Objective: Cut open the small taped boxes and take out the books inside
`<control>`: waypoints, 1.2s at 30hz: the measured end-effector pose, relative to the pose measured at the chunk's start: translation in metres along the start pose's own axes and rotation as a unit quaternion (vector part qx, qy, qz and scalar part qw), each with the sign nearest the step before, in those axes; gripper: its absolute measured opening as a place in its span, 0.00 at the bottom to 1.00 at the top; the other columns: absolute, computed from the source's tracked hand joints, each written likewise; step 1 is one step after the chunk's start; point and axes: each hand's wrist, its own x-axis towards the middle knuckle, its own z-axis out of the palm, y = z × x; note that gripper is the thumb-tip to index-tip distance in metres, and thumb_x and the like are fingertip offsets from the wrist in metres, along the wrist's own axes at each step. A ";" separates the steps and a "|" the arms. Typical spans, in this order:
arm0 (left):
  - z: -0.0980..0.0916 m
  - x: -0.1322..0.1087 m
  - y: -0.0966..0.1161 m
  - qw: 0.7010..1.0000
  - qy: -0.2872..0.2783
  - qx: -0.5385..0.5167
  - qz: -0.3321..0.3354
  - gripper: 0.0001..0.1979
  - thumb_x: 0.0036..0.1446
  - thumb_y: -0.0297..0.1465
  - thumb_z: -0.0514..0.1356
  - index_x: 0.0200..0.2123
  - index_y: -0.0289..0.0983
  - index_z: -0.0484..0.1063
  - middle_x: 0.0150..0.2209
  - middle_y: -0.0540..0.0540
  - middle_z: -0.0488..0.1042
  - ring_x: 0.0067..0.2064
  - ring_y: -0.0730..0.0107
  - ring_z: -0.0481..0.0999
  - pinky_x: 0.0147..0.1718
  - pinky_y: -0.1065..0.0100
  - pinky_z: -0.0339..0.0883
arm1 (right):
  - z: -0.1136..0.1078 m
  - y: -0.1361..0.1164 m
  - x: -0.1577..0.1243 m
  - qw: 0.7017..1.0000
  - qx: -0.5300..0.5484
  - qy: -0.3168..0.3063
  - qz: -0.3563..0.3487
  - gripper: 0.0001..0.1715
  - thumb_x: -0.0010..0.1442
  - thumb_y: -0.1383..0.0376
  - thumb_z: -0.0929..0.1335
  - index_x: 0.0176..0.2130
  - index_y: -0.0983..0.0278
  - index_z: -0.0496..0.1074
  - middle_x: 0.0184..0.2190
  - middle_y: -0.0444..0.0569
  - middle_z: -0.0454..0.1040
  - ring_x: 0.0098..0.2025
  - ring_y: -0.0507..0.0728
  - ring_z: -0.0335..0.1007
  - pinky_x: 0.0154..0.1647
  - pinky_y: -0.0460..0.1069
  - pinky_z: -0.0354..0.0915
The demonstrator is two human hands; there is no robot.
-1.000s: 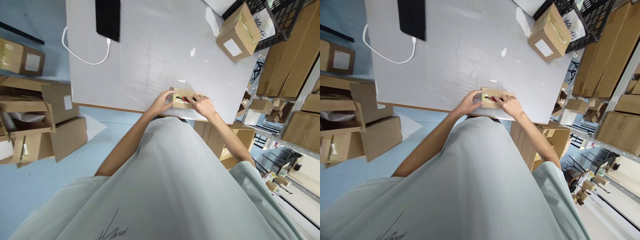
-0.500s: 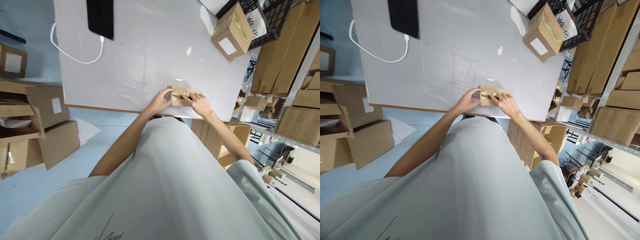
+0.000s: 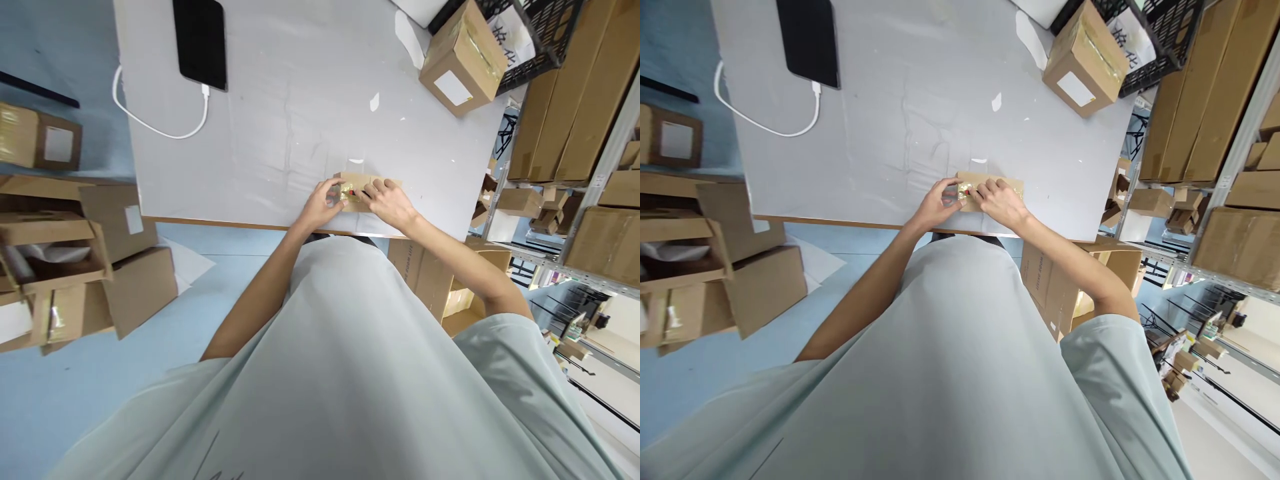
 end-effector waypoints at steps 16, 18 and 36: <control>0.001 -0.003 -0.002 0.997 0.046 0.013 -0.057 0.32 0.61 0.42 0.72 0.68 0.48 0.75 0.71 0.41 0.74 0.59 0.52 0.83 0.57 0.53 0.83 | 0.065 0.101 -0.106 0.997 0.031 -0.033 0.062 0.31 0.79 0.74 0.57 0.73 0.62 0.69 0.52 0.60 0.83 0.52 0.67 0.71 0.50 0.59 0.61; 0.002 -0.004 -0.001 0.996 0.055 0.013 -0.067 0.32 0.60 0.41 0.72 0.68 0.48 0.75 0.71 0.41 0.74 0.59 0.51 0.83 0.57 0.52 0.83 | 0.077 0.108 -0.112 0.997 0.037 -0.019 0.061 0.32 0.79 0.75 0.59 0.74 0.60 0.69 0.52 0.60 0.84 0.52 0.66 0.72 0.51 0.59 0.61; -0.032 -0.034 -0.005 0.967 0.196 0.077 -0.143 0.39 0.65 0.61 0.65 0.70 0.45 0.73 0.73 0.34 0.75 0.64 0.49 0.83 0.65 0.45 0.79 | 0.225 0.098 -0.064 0.684 0.643 0.174 0.297 0.29 0.68 0.42 0.72 0.55 0.60 0.72 0.45 0.54 0.85 0.40 0.62 0.80 0.45 0.58 0.77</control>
